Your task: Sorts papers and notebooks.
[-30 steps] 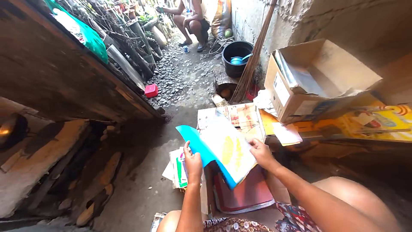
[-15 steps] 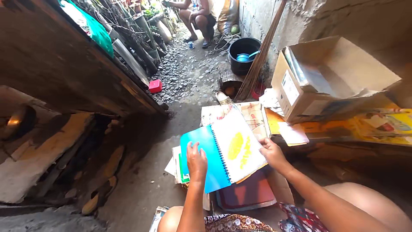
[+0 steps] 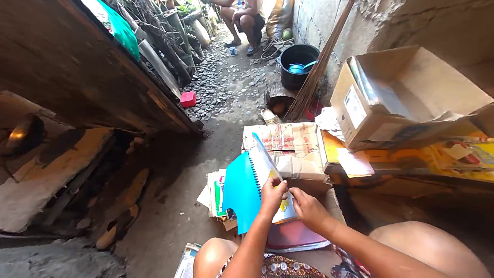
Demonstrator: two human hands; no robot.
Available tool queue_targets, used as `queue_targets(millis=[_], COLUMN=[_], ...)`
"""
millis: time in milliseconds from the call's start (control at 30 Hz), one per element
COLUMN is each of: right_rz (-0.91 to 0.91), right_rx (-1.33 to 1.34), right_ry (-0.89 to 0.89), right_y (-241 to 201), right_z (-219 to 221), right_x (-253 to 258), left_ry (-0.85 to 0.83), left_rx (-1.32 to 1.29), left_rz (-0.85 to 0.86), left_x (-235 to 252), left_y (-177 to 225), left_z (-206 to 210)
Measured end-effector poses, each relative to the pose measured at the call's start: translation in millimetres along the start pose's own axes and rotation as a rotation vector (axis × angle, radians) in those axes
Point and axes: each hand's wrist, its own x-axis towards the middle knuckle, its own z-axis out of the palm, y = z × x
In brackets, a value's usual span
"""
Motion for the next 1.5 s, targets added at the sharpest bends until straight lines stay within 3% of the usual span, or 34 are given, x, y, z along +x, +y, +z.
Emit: queue_targets(millis=[133, 300, 467, 733, 833, 1100, 1300, 1500], right_rz=[0.047, 0.359, 0.623, 0.796, 0.743, 0.948, 0.930, 0.896], right_rx=[-0.017, 0.155, 0.601, 0.794, 0.804, 0.632, 0.438, 0.350], right_ry=[-0.095, -0.280, -0.307, -0.235, -0.175, -0.166, -0.198, -0.150], right_y=[-1.7, 11.7, 30.0, 37.4, 40.6, 72.1, 86.5, 88.6], right_z=[-3.1, -11.7, -10.8, -17.3, -19.3, -8.8, -6.9, -20.5], right_x=[-0.5, 10.1, 17.4, 23.0, 23.8, 28.1, 29.4, 35.3], left_ry=[0.030, 0.078, 0.110, 0.138, 0.179, 0.378, 0.503, 0.627], left_rx=[-0.031, -0.165, -0.275, -0.386, -0.359, -0.180, 0.013, 0.141], left_rz=[0.013, -0.083, -0.175, -0.249, -0.215, -0.117, 0.025, 0.009], left_x=[5.1, 11.5, 16.9, 16.1, 15.6, 10.4, 0.5, -4.2], left_y=[-11.5, -14.7, -16.2, -17.7, -18.4, -7.9, -9.1, -16.8], left_z=[-1.6, -8.6, -18.0, -27.9, -33.6, -74.4, -119.3, -157.8])
